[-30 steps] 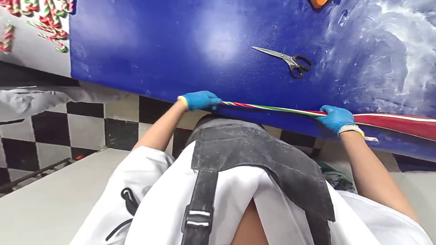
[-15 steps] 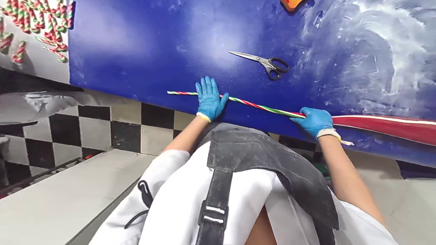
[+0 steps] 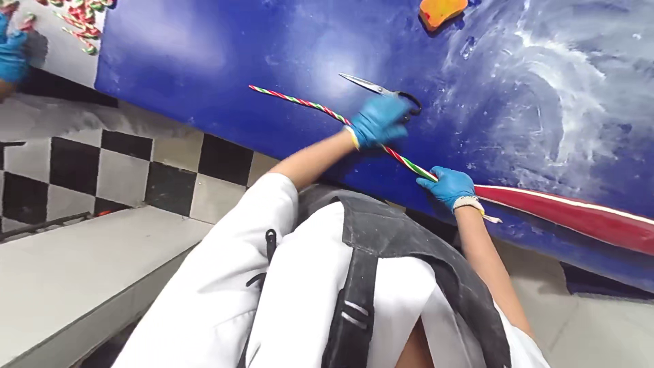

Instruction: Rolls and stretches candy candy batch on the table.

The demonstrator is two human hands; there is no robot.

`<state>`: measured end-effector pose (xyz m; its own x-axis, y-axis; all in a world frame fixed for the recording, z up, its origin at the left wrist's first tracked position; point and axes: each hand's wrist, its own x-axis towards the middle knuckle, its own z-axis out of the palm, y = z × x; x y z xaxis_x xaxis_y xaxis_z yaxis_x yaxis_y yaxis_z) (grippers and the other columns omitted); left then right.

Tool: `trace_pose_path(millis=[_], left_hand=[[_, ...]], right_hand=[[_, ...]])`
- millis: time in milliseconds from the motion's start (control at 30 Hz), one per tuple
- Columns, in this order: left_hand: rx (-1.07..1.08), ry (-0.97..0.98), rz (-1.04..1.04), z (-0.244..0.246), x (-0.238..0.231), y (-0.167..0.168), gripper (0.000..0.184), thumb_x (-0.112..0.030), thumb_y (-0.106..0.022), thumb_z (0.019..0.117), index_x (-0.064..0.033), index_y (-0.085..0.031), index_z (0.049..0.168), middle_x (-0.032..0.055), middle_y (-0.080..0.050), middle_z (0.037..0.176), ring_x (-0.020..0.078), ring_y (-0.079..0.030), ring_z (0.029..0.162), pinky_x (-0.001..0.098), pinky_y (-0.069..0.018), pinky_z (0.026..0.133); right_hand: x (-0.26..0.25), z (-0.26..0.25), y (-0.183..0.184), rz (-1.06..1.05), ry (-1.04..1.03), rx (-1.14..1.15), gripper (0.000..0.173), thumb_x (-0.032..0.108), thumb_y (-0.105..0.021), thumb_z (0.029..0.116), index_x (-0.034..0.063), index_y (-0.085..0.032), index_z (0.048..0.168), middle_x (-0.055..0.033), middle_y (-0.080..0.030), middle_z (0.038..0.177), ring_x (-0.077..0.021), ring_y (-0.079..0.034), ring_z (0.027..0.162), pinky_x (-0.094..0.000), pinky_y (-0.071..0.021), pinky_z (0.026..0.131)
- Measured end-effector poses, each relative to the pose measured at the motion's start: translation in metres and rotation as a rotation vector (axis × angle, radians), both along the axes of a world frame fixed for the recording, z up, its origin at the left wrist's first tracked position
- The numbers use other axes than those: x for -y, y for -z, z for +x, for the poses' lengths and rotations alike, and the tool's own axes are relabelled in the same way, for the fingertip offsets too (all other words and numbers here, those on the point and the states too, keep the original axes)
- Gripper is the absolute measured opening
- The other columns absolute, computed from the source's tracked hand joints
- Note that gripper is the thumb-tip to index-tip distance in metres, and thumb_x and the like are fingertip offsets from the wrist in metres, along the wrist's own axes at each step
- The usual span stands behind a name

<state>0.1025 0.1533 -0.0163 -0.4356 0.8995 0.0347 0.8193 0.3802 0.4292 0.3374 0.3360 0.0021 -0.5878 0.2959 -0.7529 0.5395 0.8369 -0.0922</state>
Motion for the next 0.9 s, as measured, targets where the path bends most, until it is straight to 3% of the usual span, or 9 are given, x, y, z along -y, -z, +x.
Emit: trace_pose_path(millis=[33,100,167,267,400,533,633,767,900], left_hand=[[0.014,0.174,0.004,0.04,-0.01,0.002,0.054,-0.054,-0.063,0.093,-0.0175,-0.064,0.132,0.0112,-0.071,0.117,0.0312,-0.066,0.114,0.0545,-0.0529,0.096],[0.093,0.308,-0.079,0.106,-0.013,0.008,0.052,-0.04,-0.058,0.1011,-0.014,-0.055,0.146,0.0164,-0.07,0.119,0.0371,-0.065,0.114,0.0559,-0.051,0.098],[0.184,0.269,-0.196,0.126,-0.012,0.005,0.04,-0.018,-0.056,0.1015,-0.0041,-0.057,0.139,0.022,-0.069,0.119,0.0421,-0.065,0.112,0.0578,-0.0522,0.094],[0.407,0.335,-0.354,0.098,0.008,-0.005,0.033,-0.023,-0.058,0.1019,-0.0071,-0.06,0.131,0.0195,-0.07,0.115,0.0411,-0.067,0.11,0.0629,-0.0536,0.09],[0.58,0.475,-0.321,0.054,0.052,-0.002,0.046,-0.044,-0.04,0.1093,-0.0067,-0.066,0.117,0.0178,-0.071,0.11,0.0377,-0.068,0.109,0.064,-0.0528,0.088],[0.553,0.562,-0.337,-0.016,0.123,-0.019,0.049,-0.046,-0.039,0.1088,-0.0078,-0.068,0.118,0.0188,-0.072,0.108,0.0395,-0.068,0.108,0.0673,-0.0514,0.086],[0.47,0.449,-0.34,-0.088,0.206,-0.025,0.051,-0.05,-0.038,0.1082,-0.0106,-0.07,0.112,0.0149,-0.072,0.099,0.036,-0.07,0.1,0.0652,-0.0523,0.083],[0.476,0.197,-0.51,-0.196,0.34,-0.035,0.049,-0.049,-0.038,0.1086,-0.0149,-0.073,0.114,0.0117,-0.073,0.108,0.0314,-0.069,0.107,0.0613,-0.0516,0.094],[0.428,-0.317,-0.715,-0.256,0.465,-0.05,0.04,-0.039,-0.045,0.1095,-0.0112,-0.073,0.117,0.0202,-0.072,0.115,0.041,-0.067,0.112,0.0694,-0.048,0.097]], right_hand=[[0.002,-0.003,-0.001,-0.002,0.004,0.014,0.057,0.066,-0.063,0.0906,0.0128,-0.069,0.112,-0.0171,-0.073,0.103,-0.0383,-0.068,0.103,-0.0639,-0.0491,0.09],[0.009,-0.011,-0.002,-0.009,0.001,0.027,0.054,0.059,-0.068,0.0898,0.0134,-0.069,0.117,-0.0182,-0.073,0.109,-0.04,-0.068,0.107,-0.0667,-0.0494,0.09],[0.022,-0.022,-0.002,-0.016,-0.024,0.043,0.047,0.052,-0.07,0.0897,0.0154,-0.07,0.12,-0.017,-0.073,0.113,-0.0391,-0.068,0.111,-0.0672,-0.0491,0.092],[0.049,-0.038,-0.002,0.037,-0.045,0.074,0.046,0.055,-0.073,0.0868,0.0181,-0.074,0.115,-0.0145,-0.074,0.112,-0.0379,-0.068,0.11,-0.067,-0.0492,0.092],[0.059,-0.043,0.006,0.132,-0.053,0.074,0.036,0.045,-0.074,0.0894,0.0126,-0.072,0.105,-0.0168,-0.074,0.102,-0.0394,-0.069,0.102,-0.0663,-0.0504,0.085],[0.064,-0.045,0.004,0.182,-0.006,0.12,0.037,0.045,-0.073,0.0912,0.0118,-0.072,0.106,-0.0181,-0.074,0.103,-0.0407,-0.069,0.102,-0.0666,-0.0505,0.085],[0.069,-0.048,0.002,0.185,0.031,0.136,0.046,0.053,-0.073,0.0915,0.0097,-0.071,0.108,-0.0214,-0.073,0.105,-0.0429,-0.068,0.105,-0.0684,-0.0498,0.088],[0.072,-0.053,0.0,0.164,0.068,0.17,0.053,0.057,-0.07,0.0923,0.0076,-0.071,0.112,-0.0255,-0.071,0.108,-0.0468,-0.066,0.108,-0.0717,-0.0475,0.09],[0.073,-0.058,-0.004,0.147,0.031,0.191,0.055,0.06,-0.066,0.0938,0.0077,-0.071,0.111,-0.0261,-0.071,0.106,-0.048,-0.067,0.105,-0.0717,-0.0477,0.088]])
